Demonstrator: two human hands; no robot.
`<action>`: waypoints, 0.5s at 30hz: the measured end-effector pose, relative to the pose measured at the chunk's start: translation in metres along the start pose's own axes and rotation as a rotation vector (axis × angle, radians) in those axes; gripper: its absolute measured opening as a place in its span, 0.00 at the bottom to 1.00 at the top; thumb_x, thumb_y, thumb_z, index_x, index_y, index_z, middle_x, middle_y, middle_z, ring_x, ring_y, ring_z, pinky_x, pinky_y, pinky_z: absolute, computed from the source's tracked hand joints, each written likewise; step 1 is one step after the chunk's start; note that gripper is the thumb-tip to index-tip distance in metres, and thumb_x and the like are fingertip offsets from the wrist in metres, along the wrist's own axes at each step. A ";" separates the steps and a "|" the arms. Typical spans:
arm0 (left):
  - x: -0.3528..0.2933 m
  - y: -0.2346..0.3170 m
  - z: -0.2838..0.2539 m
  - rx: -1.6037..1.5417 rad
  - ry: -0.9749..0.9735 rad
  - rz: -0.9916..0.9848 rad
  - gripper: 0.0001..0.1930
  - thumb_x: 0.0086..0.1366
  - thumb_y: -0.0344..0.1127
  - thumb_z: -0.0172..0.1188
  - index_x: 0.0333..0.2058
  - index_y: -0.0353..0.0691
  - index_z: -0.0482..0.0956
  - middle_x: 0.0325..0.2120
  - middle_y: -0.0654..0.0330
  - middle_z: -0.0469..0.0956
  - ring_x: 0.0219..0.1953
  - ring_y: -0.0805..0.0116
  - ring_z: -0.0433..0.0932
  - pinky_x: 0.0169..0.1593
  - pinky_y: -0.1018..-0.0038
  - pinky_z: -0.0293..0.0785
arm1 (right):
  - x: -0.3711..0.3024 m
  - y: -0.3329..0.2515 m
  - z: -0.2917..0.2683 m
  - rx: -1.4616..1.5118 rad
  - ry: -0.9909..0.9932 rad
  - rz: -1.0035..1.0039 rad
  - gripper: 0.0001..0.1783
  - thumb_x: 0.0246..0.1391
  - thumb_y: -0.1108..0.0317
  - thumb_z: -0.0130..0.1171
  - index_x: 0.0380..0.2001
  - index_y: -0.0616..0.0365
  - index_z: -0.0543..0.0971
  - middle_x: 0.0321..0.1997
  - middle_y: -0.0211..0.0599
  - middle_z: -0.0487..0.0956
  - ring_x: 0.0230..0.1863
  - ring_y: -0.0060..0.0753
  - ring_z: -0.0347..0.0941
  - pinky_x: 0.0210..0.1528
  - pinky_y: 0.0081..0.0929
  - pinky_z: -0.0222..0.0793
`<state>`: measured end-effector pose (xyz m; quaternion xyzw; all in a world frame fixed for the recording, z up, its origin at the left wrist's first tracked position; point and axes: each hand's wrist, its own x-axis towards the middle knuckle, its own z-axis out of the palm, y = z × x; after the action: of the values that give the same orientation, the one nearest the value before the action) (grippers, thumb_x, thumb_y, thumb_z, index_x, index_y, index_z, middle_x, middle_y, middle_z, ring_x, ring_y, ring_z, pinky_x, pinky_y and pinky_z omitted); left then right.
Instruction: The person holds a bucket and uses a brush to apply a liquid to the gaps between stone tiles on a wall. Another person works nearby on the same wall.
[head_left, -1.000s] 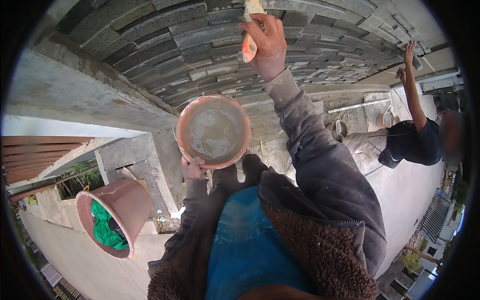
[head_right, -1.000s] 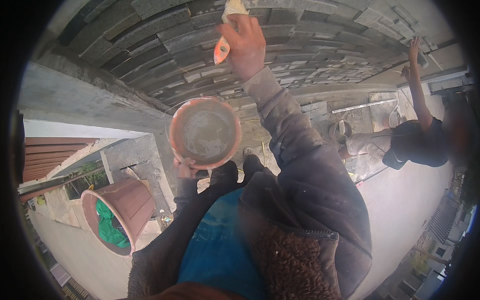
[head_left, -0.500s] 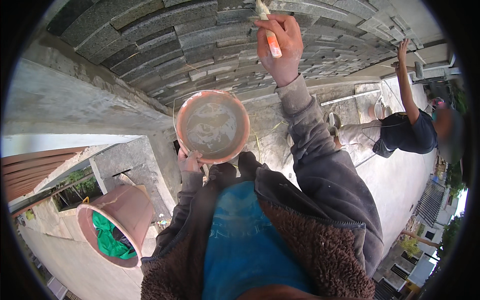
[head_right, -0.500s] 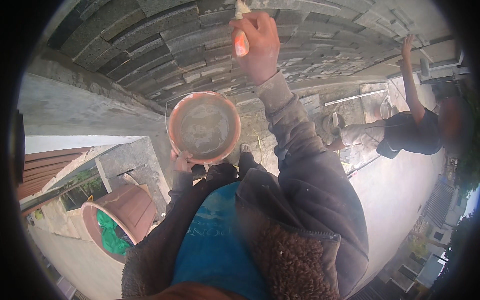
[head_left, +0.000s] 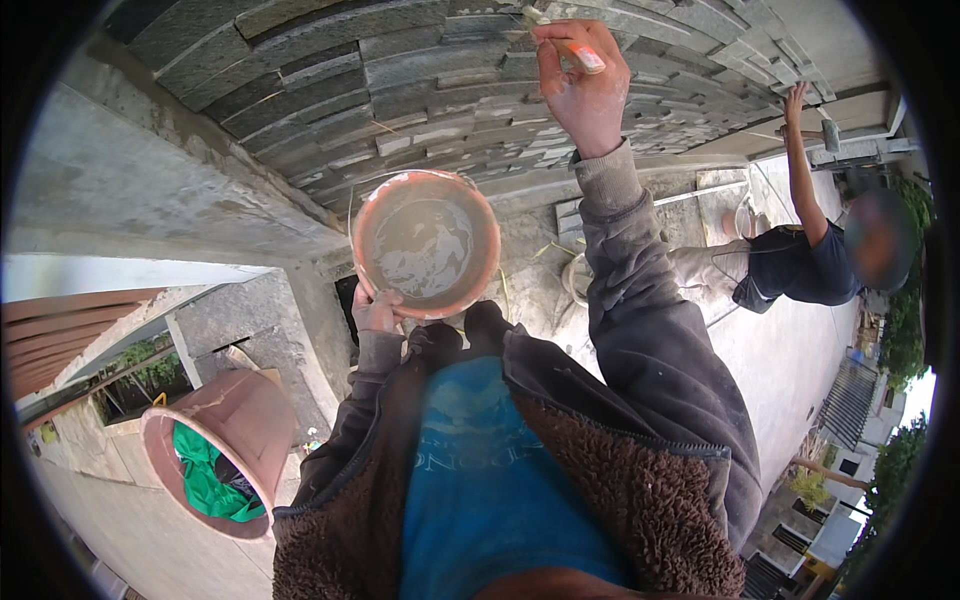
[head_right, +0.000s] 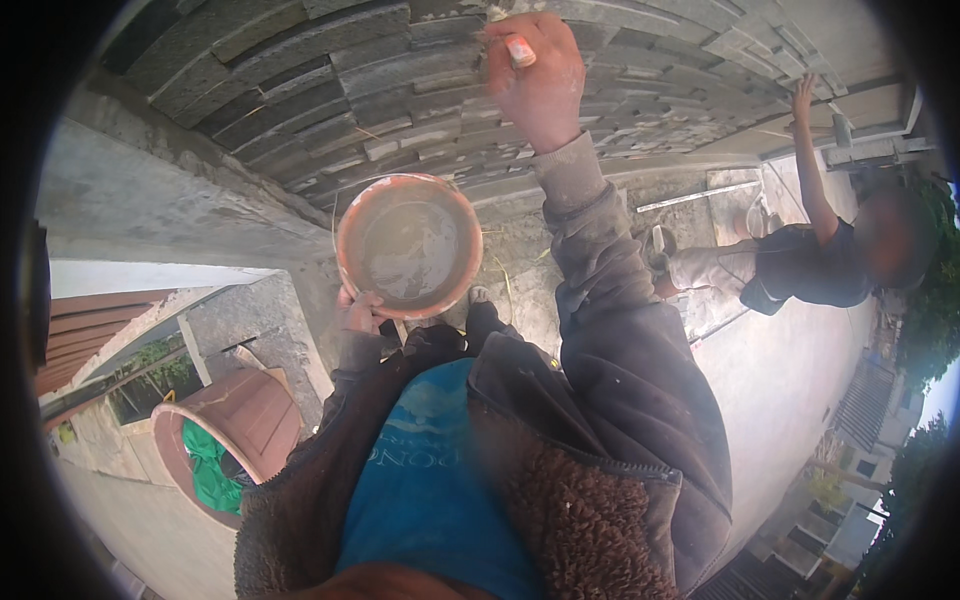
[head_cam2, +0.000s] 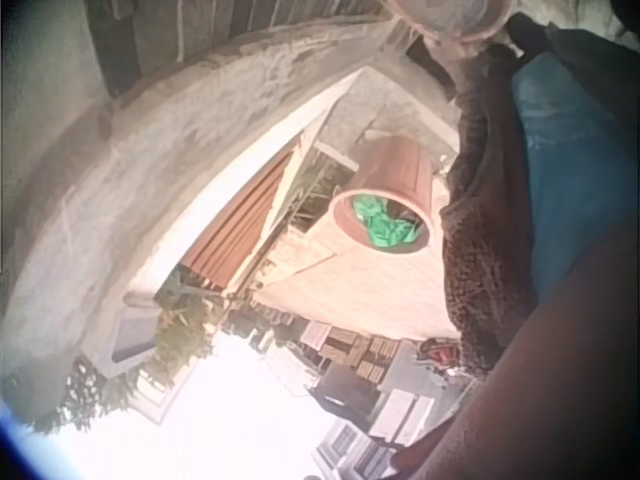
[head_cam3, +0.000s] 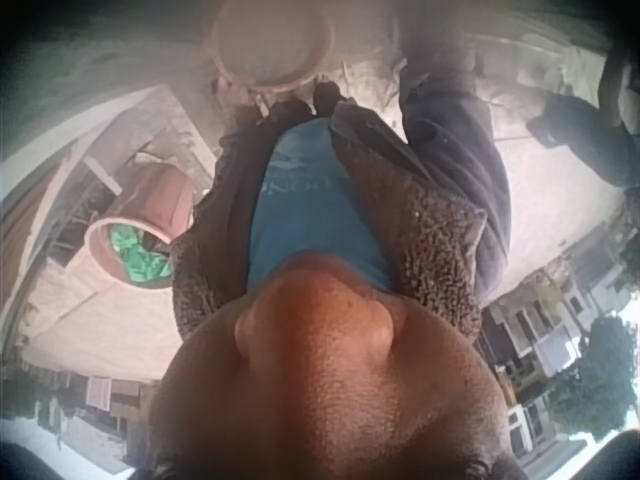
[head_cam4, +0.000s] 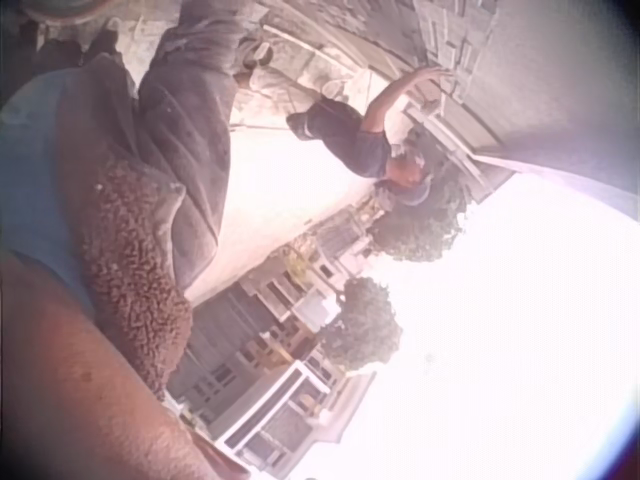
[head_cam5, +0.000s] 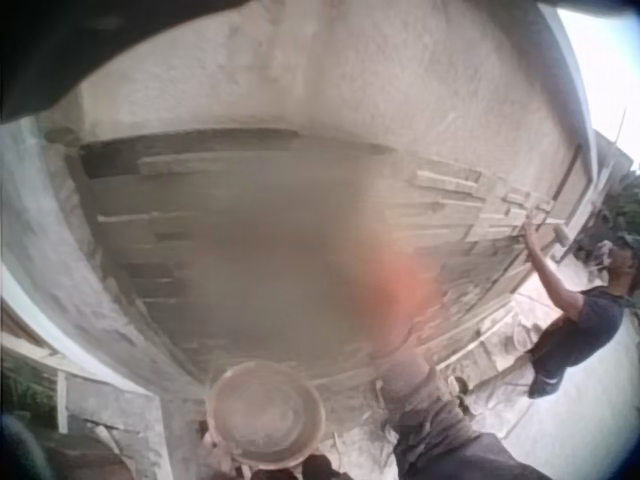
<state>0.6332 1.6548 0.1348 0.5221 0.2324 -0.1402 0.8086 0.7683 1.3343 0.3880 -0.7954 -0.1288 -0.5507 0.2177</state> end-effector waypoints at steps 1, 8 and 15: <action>0.002 0.000 -0.003 0.010 -0.015 0.002 0.16 0.52 0.20 0.58 0.42 0.39 0.76 0.29 0.65 0.78 0.22 0.77 0.76 0.22 0.80 0.74 | 0.002 -0.002 -0.006 0.021 -0.031 0.077 0.09 0.57 0.76 0.65 0.40 0.53 0.86 0.41 0.34 0.84 0.36 0.26 0.81 0.39 0.23 0.78; 0.009 0.000 0.002 0.059 -0.125 -0.046 0.20 0.54 0.19 0.56 0.47 0.37 0.73 0.33 0.60 0.78 0.29 0.69 0.81 0.31 0.71 0.84 | 0.023 -0.003 -0.066 0.156 -0.256 0.536 0.06 0.59 0.74 0.65 0.40 0.57 0.86 0.38 0.34 0.86 0.34 0.20 0.81 0.36 0.19 0.76; 0.004 -0.006 0.034 0.039 -0.153 -0.047 0.20 0.52 0.19 0.59 0.45 0.38 0.75 0.29 0.63 0.77 0.24 0.73 0.77 0.25 0.76 0.77 | -0.139 -0.090 -0.048 0.206 -0.751 0.612 0.08 0.53 0.73 0.66 0.38 0.55 0.84 0.38 0.44 0.83 0.38 0.45 0.84 0.40 0.37 0.80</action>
<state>0.6416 1.6217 0.1402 0.5199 0.1794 -0.2028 0.8102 0.6390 1.3939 0.2906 -0.9146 -0.0128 -0.1215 0.3855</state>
